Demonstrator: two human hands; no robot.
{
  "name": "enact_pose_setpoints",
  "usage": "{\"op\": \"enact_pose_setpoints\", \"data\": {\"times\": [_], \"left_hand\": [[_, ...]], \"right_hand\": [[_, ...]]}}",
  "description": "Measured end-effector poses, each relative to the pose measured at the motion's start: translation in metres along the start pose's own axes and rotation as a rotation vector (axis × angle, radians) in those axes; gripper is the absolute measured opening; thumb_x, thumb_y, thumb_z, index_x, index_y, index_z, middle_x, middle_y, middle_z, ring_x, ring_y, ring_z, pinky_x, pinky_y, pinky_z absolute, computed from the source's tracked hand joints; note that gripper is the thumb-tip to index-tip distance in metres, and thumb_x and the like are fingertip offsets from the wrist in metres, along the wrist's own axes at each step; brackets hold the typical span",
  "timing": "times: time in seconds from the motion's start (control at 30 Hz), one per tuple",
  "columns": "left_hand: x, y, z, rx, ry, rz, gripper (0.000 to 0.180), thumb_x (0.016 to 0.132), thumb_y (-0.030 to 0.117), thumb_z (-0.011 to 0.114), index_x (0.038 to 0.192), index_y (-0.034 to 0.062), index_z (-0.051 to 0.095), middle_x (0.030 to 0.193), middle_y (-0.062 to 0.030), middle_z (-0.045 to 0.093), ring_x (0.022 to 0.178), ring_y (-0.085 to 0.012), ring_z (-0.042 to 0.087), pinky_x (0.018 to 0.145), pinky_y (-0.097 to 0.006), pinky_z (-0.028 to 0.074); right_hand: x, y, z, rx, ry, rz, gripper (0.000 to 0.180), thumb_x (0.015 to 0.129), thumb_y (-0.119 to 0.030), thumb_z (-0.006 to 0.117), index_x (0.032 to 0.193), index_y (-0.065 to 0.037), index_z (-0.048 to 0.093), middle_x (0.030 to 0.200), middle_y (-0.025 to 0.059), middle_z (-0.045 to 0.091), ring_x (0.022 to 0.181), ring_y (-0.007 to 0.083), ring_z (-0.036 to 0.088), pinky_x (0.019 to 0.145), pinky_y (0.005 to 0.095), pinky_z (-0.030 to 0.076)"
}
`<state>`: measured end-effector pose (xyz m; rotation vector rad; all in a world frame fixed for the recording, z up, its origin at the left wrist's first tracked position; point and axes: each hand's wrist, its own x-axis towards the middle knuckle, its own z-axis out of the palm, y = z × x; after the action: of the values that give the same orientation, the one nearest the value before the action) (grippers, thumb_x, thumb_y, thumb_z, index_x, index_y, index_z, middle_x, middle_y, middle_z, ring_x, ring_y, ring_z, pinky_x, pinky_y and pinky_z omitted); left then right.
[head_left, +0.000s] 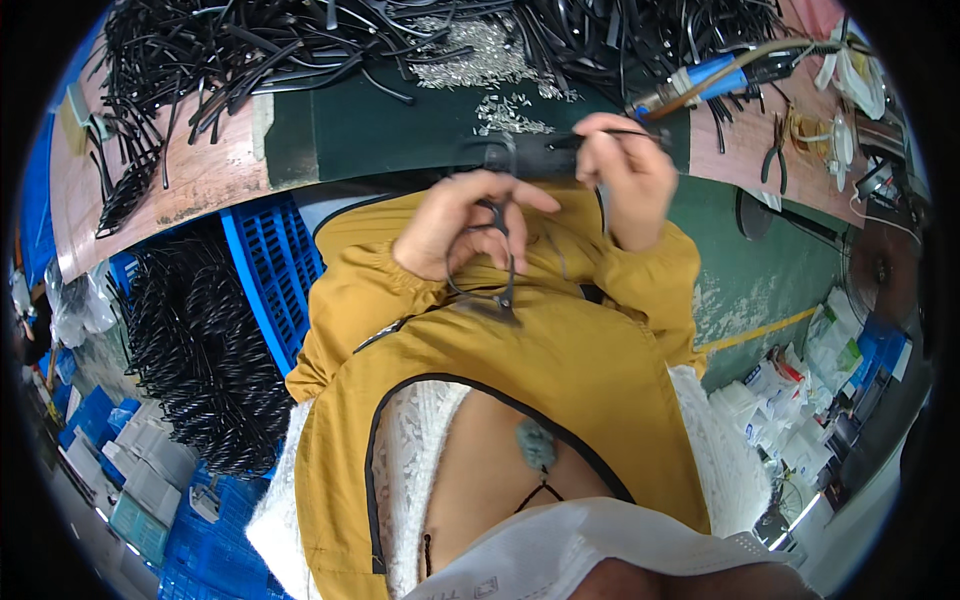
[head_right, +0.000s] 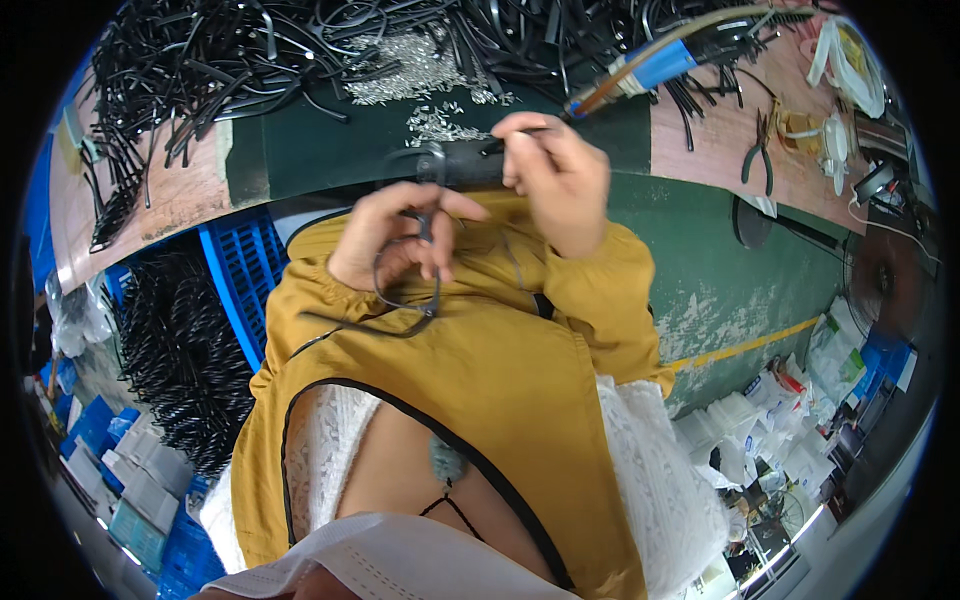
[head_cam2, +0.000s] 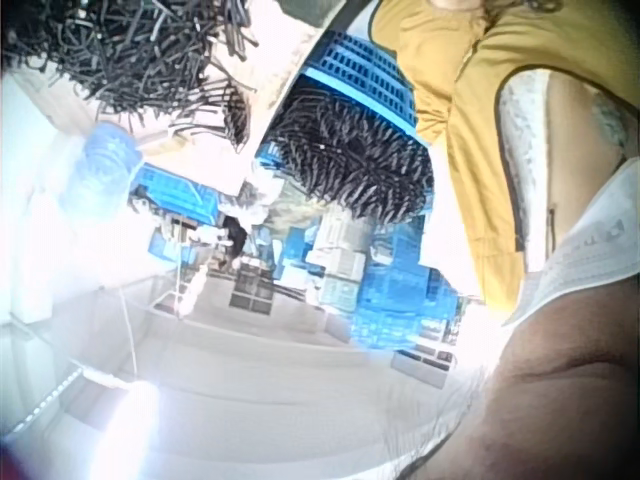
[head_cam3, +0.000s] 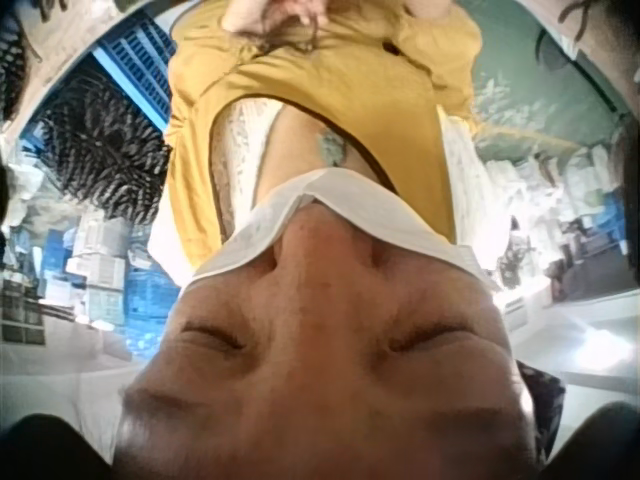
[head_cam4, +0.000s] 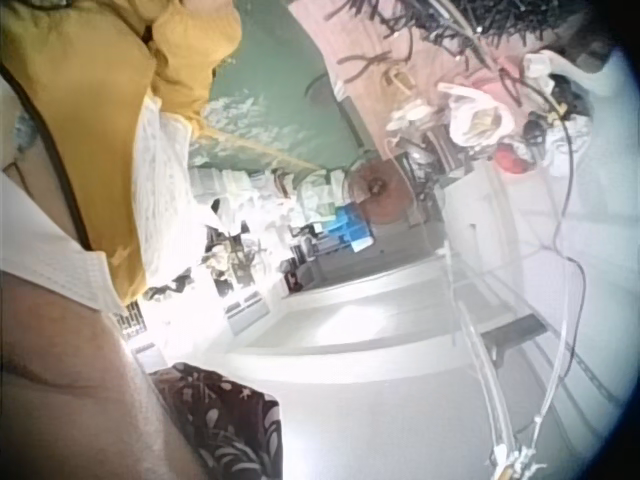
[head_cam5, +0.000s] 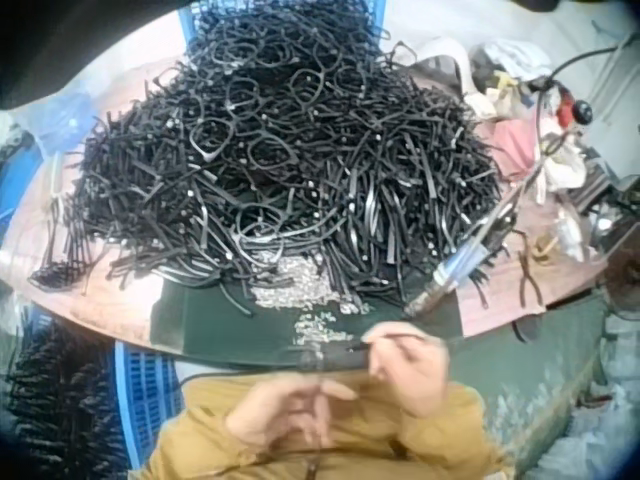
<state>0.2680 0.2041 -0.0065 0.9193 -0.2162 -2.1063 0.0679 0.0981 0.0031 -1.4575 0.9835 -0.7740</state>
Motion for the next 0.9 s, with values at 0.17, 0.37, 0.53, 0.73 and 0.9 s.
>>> {"op": "enact_pose_setpoints", "data": {"times": [0.17, 0.37, 0.53, 0.73, 0.9], "left_hand": [[0.015, -0.016, 0.006, 0.02, -0.024, -0.004, 0.042, 0.105, 0.02, 0.043, 0.137, -0.0017, 0.06, 0.07, -0.0143, 0.068, 0.06, -0.0211, 0.071, 0.05, -0.021, 0.052], [0.016, -0.014, 0.002, 0.031, 0.027, 0.012, 0.041, 0.103, 0.015, 0.045, 0.138, -0.0008, 0.059, 0.068, -0.0111, 0.067, 0.058, -0.0191, 0.07, 0.047, -0.019, 0.047], [0.018, -0.011, 0.011, 0.011, 0.061, 0.03, 0.04, 0.102, 0.013, 0.044, 0.135, -0.0059, 0.059, 0.068, -0.0121, 0.067, 0.057, -0.0206, 0.07, 0.046, -0.02, 0.045], [0.017, -0.009, 0.017, -0.001, 0.139, 0.021, 0.036, 0.098, 0.009, 0.044, 0.125, -0.0078, 0.062, 0.067, -0.0133, 0.066, 0.054, -0.0225, 0.068, 0.043, -0.024, 0.037], [0.016, -0.006, 0.015, 0.004, 0.083, 0.005, 0.039, 0.1, 0.016, 0.048, 0.133, -0.0025, 0.06, 0.064, -0.0108, 0.061, 0.054, -0.0254, 0.066, 0.044, -0.025, 0.038]], "right_hand": [[0.008, 0.025, 0.001, -0.285, -0.092, -0.359, 0.012, 0.094, 0.004, 0.066, 0.106, 0.006, 0.067, 0.1, 0.0078, 0.066, 0.087, 0.0114, 0.063, 0.076, 0.024, 0.053], [0.012, 0.033, 0.007, -0.132, -0.146, -0.255, 0.015, 0.091, 0.007, 0.068, 0.106, 0.008, 0.066, 0.105, 0.0112, 0.067, 0.093, 0.0158, 0.068, 0.083, 0.0271, 0.058], [0.017, 0.024, 0.009, -0.211, -0.157, -0.306, 0.011, 0.09, 0.005, 0.068, 0.1, 0.008, 0.066, 0.102, 0.0114, 0.068, 0.082, 0.0147, 0.067, 0.073, 0.0266, 0.056], [0.029, 0.021, 0.005, -0.385, -0.211, -0.515, 0.008, 0.087, 0.002, 0.066, 0.095, 0.003, 0.068, 0.093, 0.0117, 0.068, 0.071, 0.0212, 0.067, 0.064, 0.0307, 0.055], [0.022, 0.023, 0.009, -0.443, -0.2, -0.597, 0.009, 0.088, 0.003, 0.07, 0.096, 0.003, 0.07, 0.093, 0.0114, 0.069, 0.07, 0.0195, 0.067, 0.062, 0.0279, 0.055]]}}
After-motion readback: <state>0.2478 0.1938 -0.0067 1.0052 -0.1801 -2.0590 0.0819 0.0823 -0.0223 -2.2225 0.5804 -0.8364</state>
